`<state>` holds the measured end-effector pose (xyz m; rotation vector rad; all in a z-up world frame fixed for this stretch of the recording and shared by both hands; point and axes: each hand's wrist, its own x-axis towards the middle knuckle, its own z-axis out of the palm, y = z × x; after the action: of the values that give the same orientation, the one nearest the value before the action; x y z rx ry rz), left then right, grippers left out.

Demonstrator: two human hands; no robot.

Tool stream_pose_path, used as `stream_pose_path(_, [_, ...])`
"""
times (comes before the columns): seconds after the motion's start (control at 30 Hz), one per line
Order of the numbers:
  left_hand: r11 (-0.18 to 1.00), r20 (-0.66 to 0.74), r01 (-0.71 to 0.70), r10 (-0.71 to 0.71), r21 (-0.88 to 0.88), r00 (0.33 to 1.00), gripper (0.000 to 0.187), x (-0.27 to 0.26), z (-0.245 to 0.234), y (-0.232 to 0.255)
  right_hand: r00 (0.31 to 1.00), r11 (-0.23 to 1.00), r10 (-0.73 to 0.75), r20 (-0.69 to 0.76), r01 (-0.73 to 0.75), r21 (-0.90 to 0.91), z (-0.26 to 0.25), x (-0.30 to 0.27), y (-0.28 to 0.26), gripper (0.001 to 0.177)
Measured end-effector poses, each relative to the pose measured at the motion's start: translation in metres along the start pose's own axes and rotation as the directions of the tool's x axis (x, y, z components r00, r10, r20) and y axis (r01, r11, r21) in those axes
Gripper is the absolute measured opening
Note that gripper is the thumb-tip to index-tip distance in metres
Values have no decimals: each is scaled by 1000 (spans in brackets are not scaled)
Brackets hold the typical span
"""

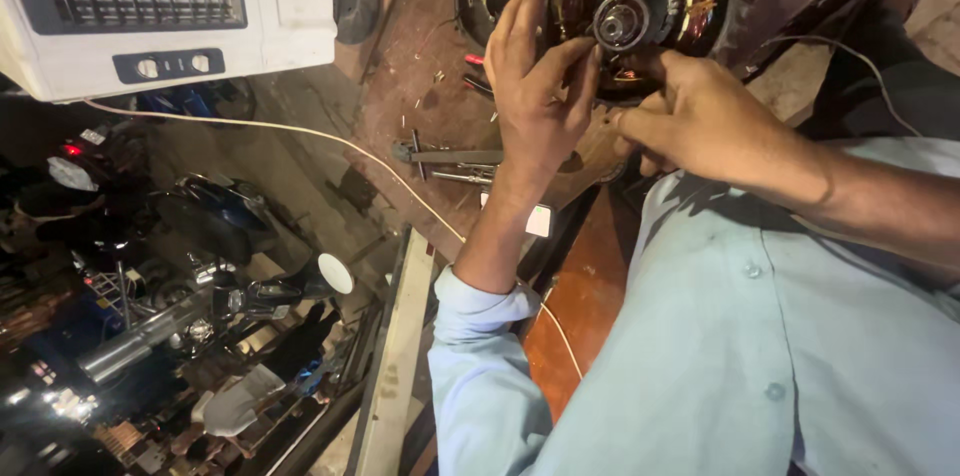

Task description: The person is repairing a motor by hand, manipulating copper windings and adjusting internal components. They repeatedly handle the motor housing and rotor, aligning parts and checking connections in a cluttered workshop environment.

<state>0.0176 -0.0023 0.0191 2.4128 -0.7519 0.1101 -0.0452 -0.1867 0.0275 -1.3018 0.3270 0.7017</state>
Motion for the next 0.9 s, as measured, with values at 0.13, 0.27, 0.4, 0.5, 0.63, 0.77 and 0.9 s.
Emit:
stream_pose_path(0.13, [999, -27, -35, 36, 38, 999, 15, -1, 4, 0, 1000, 1000, 6, -19, -6, -30, 0, -1, -4, 54])
stream_pose_path(0.27, [999, -48, -19, 21, 32, 999, 16, -6, 11, 2, 996, 996, 52, -68, -57, -74, 3, -2, -4, 53])
stream_pose_path(0.4, [998, -104, 3, -10, -70, 994, 16, -13, 19, 3, 989, 996, -58, -137, 48, -80, 8, -4, 0, 47])
stream_pose_path(0.5, [995, -139, -5, -9, -98, 990, 15, -14, 22, 2, 953, 920, -218, -211, 128, -372, 11, -9, 2, 44])
stream_pose_path(0.63, [991, -158, 13, -34, -134, 987, 15, -17, 25, 0, 847, 646, -480, -230, 164, -745, 13, -18, 10, 30])
stream_pose_path(0.77, [971, -175, 58, -101, -232, 979, 13, -18, 28, -3, 570, 310, -812, -125, 240, -920, 8, -20, 16, 20])
stream_pose_path(0.9, [944, -159, 50, -107, -327, 981, 12, -17, 27, -7, 761, 515, -600, -249, 128, -848, 13, -19, 7, 28])
